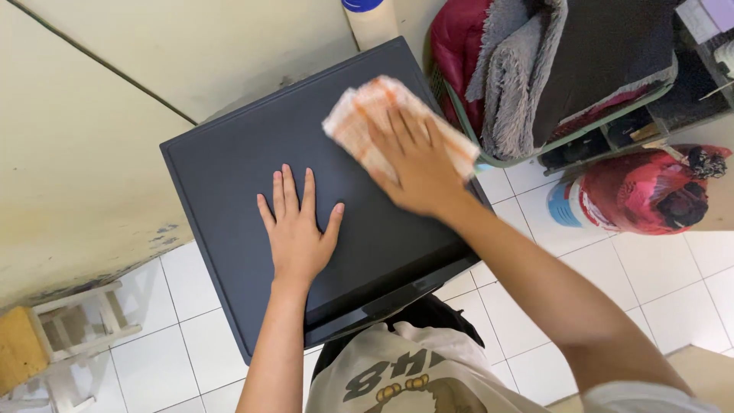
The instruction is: The person wipes the top and sides of a small black refrigerator with a checkered cloth. The person repeatedly rubs the surface in circular and back-and-forth motions, covering the top, front, and side panels.
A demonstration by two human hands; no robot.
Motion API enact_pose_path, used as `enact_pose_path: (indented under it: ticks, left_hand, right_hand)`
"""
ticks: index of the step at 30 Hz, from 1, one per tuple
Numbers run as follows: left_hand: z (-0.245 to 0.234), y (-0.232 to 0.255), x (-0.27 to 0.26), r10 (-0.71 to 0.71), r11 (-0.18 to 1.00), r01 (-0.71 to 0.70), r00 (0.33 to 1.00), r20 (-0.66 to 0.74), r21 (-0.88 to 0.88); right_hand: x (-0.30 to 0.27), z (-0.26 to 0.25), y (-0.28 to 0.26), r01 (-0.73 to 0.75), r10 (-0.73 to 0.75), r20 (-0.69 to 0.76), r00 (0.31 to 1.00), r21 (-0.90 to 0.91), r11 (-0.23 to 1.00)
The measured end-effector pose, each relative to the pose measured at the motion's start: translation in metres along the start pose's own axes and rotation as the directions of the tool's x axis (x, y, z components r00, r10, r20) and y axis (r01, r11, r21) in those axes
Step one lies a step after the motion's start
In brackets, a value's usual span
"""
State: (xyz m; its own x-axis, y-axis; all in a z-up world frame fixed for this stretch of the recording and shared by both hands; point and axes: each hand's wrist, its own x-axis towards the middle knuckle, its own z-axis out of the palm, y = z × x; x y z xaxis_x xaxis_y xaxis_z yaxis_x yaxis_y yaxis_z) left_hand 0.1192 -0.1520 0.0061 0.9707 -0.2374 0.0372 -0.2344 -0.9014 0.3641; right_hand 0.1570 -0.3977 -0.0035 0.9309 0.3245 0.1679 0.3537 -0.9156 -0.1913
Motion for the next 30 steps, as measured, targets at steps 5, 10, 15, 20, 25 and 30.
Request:
enact_pose_path:
  ticks: [5,10,15,20,25,30]
  left_hand:
    - [0.002,-0.001,-0.001,0.001,1.000,-0.001,1.000,-0.003,0.016]
    - [0.003,-0.001,0.003,-0.004,0.999,0.003,1.000,0.017,0.051]
    - [0.005,-0.003,0.002,-0.002,0.999,0.001,0.999,0.042,0.043]
    - [0.003,-0.003,0.003,-0.003,1.000,0.003,1.000,0.020,0.017]
    - [0.004,-0.007,0.000,0.006,0.999,-0.008,0.999,-0.034,-0.045]
    - [-0.010,0.000,-0.001,0.007,0.970,-0.057,0.979,-0.204,-0.236]
  right_hand:
    - [-0.087,-0.017,-0.044,-0.028,0.028,0.025,0.999,0.036,0.999]
    - [-0.103,-0.020,-0.048,-0.059,0.054,0.048,0.997,0.104,0.993]
    - [-0.052,-0.008,-0.037,-0.037,0.034,0.038,0.999,0.066,0.997]
    - [0.041,0.030,-0.003,0.014,-0.012,-0.032,0.999,0.040,0.999]
    - [0.104,0.047,0.003,-0.061,0.062,-0.009,0.998,0.102,0.993]
    - [0.078,0.045,-0.012,-0.009,0.013,-0.099,0.995,0.041,0.999]
